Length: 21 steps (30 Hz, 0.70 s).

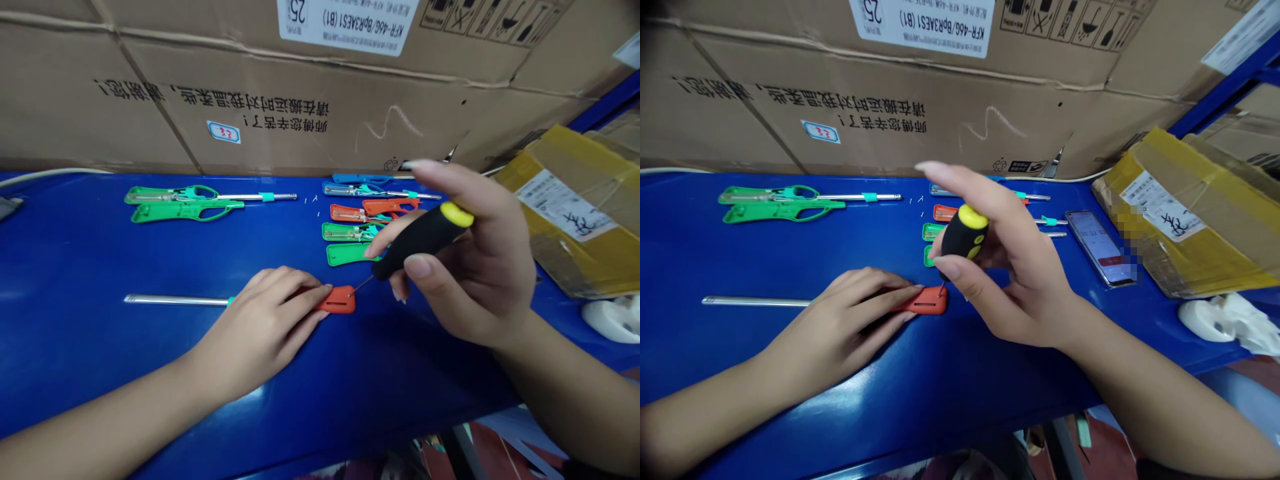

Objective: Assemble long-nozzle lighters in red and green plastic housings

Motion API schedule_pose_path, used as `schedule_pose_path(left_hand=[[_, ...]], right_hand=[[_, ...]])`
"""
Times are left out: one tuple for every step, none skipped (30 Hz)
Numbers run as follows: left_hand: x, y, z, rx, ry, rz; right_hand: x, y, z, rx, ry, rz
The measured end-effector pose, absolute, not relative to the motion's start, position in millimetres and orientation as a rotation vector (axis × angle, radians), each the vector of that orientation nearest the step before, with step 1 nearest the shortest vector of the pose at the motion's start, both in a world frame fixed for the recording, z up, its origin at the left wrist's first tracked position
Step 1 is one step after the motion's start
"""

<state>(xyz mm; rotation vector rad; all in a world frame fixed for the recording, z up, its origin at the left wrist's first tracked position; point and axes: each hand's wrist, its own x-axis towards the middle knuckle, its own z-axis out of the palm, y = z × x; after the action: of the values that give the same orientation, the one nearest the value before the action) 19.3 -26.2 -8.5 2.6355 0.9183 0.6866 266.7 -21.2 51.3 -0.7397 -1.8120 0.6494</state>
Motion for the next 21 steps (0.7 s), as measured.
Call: schedule_pose_path(left_hand=[[19,-26,-8,2.636,0.919,0.684],[19,-27,-8,2.637,0.918,0.683],[19,-27,-8,2.638,0.918,0.683],[19,-27,-8,2.638,0.917,0.684],[20,-27,-8,2.64,0.916,0.685],[20,-27,-8,2.642,0.916,0.684],[20,-26,-8,2.644,0.916,0.682],[20,-26,-8,2.647,0.919,0.68],[20,-26,-8,2.649,0.92,0.678],[20,-26,-8,2.649,0.922,0.677],[21,-26,-8,2.649,0.922,0.675],[21,-26,-8,2.648,0.919,0.674],[20,-26,-8,2.647,0.919,0.674],[20,-26,-8,2.646,0.92,0.671],[20,-26,-8,2.645,0.92,0.671],[20,-26,-8,2.646,0.92,0.672],[20,-26,-8,2.647,0.92,0.676],[20,-26,-8,2.648,0.919,0.684],[20,-26,-8,2.649,0.916,0.69],[20,-26,-8,2.65,0.913,0.694],[21,-26,-8,2.651,0.913,0.696]], right_hand=[[266,-20,51,-0.702,-1.832,0.604],[266,-19,52,-0.657,-1.86,0.551],[266,-19,52,-0.616,-1.884,0.498],[265,-19,52,-0.608,-1.882,0.45],[265,-19,53,-0.619,-1.88,0.432],[264,-19,53,-0.645,-1.871,0.448],[264,-20,53,-0.669,-1.857,0.49],[263,-21,54,-0.685,-1.84,0.544],[262,-21,54,-0.689,-1.823,0.597],[262,-22,55,-0.692,-1.817,0.648],[263,-22,56,-0.703,-1.815,0.692],[264,-22,57,-0.718,-1.815,0.727],[265,-22,58,-0.737,-1.821,0.766],[267,-22,59,-0.752,-1.828,0.814],[269,-23,60,-0.756,-1.84,0.868],[271,-23,60,-0.751,-1.857,0.915],[272,-24,61,-0.742,-1.875,0.941],[273,-25,61,-0.754,-1.889,0.937],[273,-25,62,-0.771,-1.901,0.889],[273,-26,62,-0.779,-1.91,0.803],[272,-26,62,-0.767,-1.924,0.702]])
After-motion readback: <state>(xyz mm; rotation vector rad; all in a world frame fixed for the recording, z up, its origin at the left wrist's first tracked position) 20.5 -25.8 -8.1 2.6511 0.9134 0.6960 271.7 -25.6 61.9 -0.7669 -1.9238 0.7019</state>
